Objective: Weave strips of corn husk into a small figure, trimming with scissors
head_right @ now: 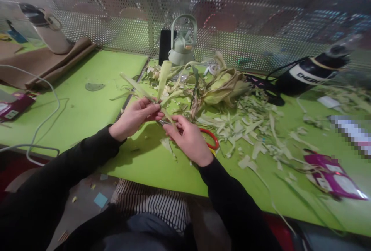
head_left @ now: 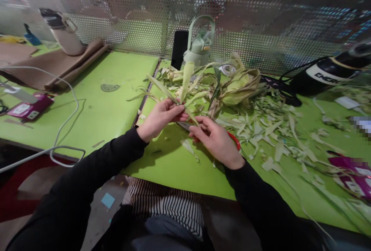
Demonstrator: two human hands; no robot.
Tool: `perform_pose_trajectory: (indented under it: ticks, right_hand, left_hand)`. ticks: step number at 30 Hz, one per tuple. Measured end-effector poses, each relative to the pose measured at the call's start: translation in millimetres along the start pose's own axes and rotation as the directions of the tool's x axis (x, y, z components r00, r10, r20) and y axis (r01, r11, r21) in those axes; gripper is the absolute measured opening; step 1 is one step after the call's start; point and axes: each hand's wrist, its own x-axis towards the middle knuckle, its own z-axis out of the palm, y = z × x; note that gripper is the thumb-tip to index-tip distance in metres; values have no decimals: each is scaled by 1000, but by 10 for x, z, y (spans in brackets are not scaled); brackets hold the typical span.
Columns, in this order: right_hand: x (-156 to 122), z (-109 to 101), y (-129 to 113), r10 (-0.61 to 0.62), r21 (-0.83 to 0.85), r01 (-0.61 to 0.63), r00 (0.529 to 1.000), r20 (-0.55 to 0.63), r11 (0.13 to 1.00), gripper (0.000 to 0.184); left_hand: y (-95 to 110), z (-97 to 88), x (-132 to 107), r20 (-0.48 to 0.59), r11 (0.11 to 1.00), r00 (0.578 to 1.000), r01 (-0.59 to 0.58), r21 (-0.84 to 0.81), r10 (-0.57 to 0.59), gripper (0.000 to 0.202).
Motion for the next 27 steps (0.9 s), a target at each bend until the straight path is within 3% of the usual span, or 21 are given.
perform_pose_trajectory:
  ticks: [2,5,7,9,12,15,18,22,24,27]
  right_hand:
    - [-28,19,-25,-176,-269,156,983,-50,950,24]
    - [-51,12,-81,-503,-613,349,860,-91,708,11]
    - [-43,-18,-102,-607,-654,397,785,-121,644,5]
    - [-22,-53,-99,-616,-607,393,759,-210,691,6]
    - [-2,-84,-68,-546,-542,323,775,-318,775,5]
    - [-12,-77,-50,-541,-572,288,770,-338,768,3]
    - [-23,-55,-49,-521,-596,246,781,-345,764,9]
    - [5,-57,-22,-415,-558,172,843,-343,812,33]
    - [22,-92,-8,-411,-619,163,867,-282,769,33]
    - [22,-183,-29,-450,-744,177,874,-182,645,19]
  left_hand:
    - [-10,-34,46,-58,991,997,-46,123,53,8]
    - [-52,-77,58,11,880,986,-154,450,167,7]
    - [-78,-79,22,158,746,968,-250,617,193,12]
    - [-92,-58,-34,321,675,934,-337,656,154,15]
    - [-93,-9,-118,477,726,875,-378,574,79,11]
    - [-93,35,-169,492,829,870,-291,477,23,7]
    - [-99,67,-177,466,897,885,-196,396,-12,9]
    - [-111,80,-133,381,929,925,-153,337,14,15]
    - [-113,65,-103,311,922,950,-148,358,32,16]
    - [-108,29,-74,204,876,976,-168,452,82,17]
